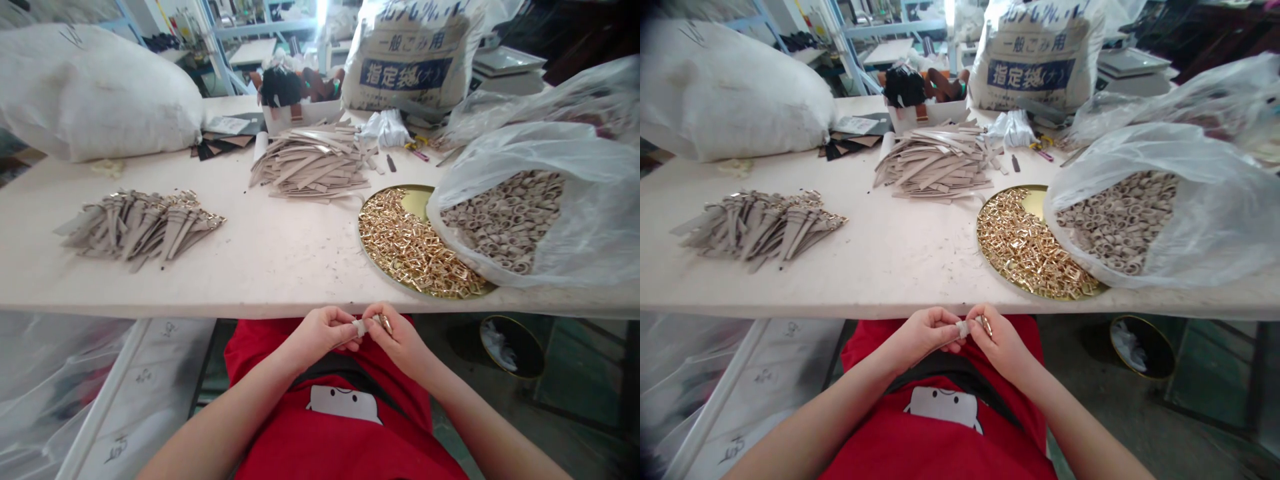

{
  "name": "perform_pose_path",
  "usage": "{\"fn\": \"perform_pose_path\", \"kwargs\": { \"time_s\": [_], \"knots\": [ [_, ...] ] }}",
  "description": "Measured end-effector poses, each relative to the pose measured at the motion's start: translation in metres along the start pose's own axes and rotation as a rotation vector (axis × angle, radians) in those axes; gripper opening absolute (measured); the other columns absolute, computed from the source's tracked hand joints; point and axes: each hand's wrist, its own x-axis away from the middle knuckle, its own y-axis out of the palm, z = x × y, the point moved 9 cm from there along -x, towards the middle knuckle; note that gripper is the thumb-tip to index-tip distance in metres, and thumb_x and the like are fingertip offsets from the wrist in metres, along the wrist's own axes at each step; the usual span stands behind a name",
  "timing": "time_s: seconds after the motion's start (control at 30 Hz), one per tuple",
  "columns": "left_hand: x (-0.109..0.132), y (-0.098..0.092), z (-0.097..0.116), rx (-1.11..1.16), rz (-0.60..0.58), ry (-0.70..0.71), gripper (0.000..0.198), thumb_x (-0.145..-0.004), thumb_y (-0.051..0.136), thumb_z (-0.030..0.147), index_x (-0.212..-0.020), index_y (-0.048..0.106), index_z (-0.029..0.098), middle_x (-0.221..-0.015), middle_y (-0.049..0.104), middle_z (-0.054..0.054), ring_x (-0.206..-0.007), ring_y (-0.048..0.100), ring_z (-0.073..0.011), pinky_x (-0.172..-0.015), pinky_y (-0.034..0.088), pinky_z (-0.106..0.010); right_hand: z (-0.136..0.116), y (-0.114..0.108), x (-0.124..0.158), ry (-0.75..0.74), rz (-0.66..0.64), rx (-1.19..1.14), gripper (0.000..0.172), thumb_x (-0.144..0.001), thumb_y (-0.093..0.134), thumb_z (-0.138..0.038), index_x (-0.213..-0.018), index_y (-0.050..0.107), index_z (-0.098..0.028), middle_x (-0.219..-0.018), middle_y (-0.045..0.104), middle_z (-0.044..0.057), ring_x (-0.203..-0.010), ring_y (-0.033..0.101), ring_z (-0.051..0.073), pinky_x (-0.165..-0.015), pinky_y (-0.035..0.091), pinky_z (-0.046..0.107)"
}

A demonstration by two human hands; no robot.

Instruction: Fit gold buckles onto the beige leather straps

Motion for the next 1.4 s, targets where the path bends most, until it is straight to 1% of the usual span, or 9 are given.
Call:
{"fn": "perform_pose_path", "kwargs": {
  "time_s": [0.13,0.37,0.6,0.73,0.87,1.0,1.1,1.23,1.4],
  "knots": [
    [-0.004,0.005,-0.002,-0.029,0.021,-0.010,0.026,-0.066,0.068,0.031,-0.077,0.057,0.011,-0.068,0.065,-0.003,-0.056,0.060,-0.0085,-0.058,0.047,-0.020,0.001,-0.001,0.003,-0.019,-0.057,0.074,0.009,-0.080,0.051,-0.030,-0.079,0.054,-0.022,-0.064,0.054,-0.001,-0.058,0.047,0.014,-0.056,0.036,0.027],
    [-0.013,0.006,0.000,-0.149,-0.029,0.006,0.025,-0.070,0.062,0.035,-0.081,0.057,0.012,-0.072,0.065,-0.003,-0.062,0.061,-0.0104,-0.063,0.047,-0.023,0.014,0.002,0.004,0.000,0.023,0.030,0.010,-0.085,0.045,-0.029,-0.087,0.052,-0.022,-0.069,0.055,0.000,-0.061,0.050,0.014,-0.057,0.039,0.027],
    [-0.014,0.008,0.006,-0.321,-0.113,-0.029,0.026,-0.075,0.054,0.037,-0.069,0.053,0.012,-0.061,0.060,0.000,-0.053,0.057,-0.0081,-0.053,0.043,-0.019,0.007,0.005,-0.004,-0.059,-0.003,0.126,0.012,-0.086,0.044,-0.028,-0.093,0.052,-0.022,-0.073,0.060,0.001,-0.067,0.055,0.017,-0.063,0.040,0.028],
    [-0.019,0.009,0.003,-0.306,-0.103,-0.031,0.023,-0.074,0.055,0.036,-0.070,0.051,0.013,-0.061,0.059,0.000,-0.054,0.057,-0.0092,-0.054,0.044,-0.021,0.006,0.006,-0.008,-0.075,-0.026,0.137,0.013,-0.086,0.043,-0.029,-0.094,0.052,-0.022,-0.076,0.060,0.002,-0.068,0.056,0.017,-0.065,0.040,0.029],
    [-0.015,0.007,0.005,-0.324,-0.178,-0.092,0.026,-0.073,0.057,0.038,-0.070,0.051,0.013,-0.061,0.059,0.000,-0.052,0.056,-0.0079,-0.053,0.042,-0.019,0.013,0.001,-0.013,-0.032,-0.020,0.055,0.016,-0.085,0.044,-0.033,-0.091,0.052,-0.020,-0.070,0.055,0.001,-0.063,0.050,0.014,-0.061,0.038,0.027],
    [-0.008,0.009,0.018,-0.178,-0.298,-0.077,0.033,-0.079,0.048,0.044,-0.080,0.056,0.012,-0.076,0.065,-0.004,-0.061,0.059,-0.0082,-0.055,0.042,-0.018,0.033,0.004,-0.014,0.171,-0.058,-0.300,0.022,-0.087,0.041,-0.039,-0.091,0.049,-0.019,-0.051,0.035,-0.007,-0.046,0.033,0.009,-0.046,0.027,0.023],
    [-0.010,0.010,0.017,-0.008,-0.324,-0.101,0.033,-0.078,0.051,0.045,-0.084,0.056,0.013,-0.077,0.066,-0.005,-0.062,0.061,-0.0096,-0.054,0.043,-0.019,0.039,0.011,-0.010,0.243,-0.070,-0.524,0.022,-0.087,0.041,-0.039,-0.093,0.047,-0.019,-0.051,0.033,-0.008,-0.045,0.029,0.008,-0.044,0.024,0.022],
    [-0.014,0.015,0.005,0.056,-0.319,-0.130,0.033,-0.065,0.066,0.041,-0.078,0.057,0.012,-0.072,0.065,-0.005,-0.059,0.061,-0.0105,-0.051,0.043,-0.018,0.033,0.015,-0.006,0.236,-0.054,-0.513,0.022,-0.086,0.044,-0.040,-0.091,0.049,-0.019,-0.051,0.036,-0.008,-0.046,0.031,0.008,-0.045,0.025,0.022],
    [-0.015,0.015,0.008,0.048,-0.190,-0.001,0.034,-0.057,0.069,0.041,-0.066,0.052,0.013,-0.058,0.062,-0.001,-0.047,0.055,-0.0074,-0.045,0.038,-0.016,0.018,0.012,-0.003,0.173,-0.022,-0.406,0.026,-0.085,0.043,-0.043,-0.090,0.049,-0.018,-0.052,0.034,-0.007,-0.047,0.030,0.008,-0.044,0.025,0.021]
  ]
}}
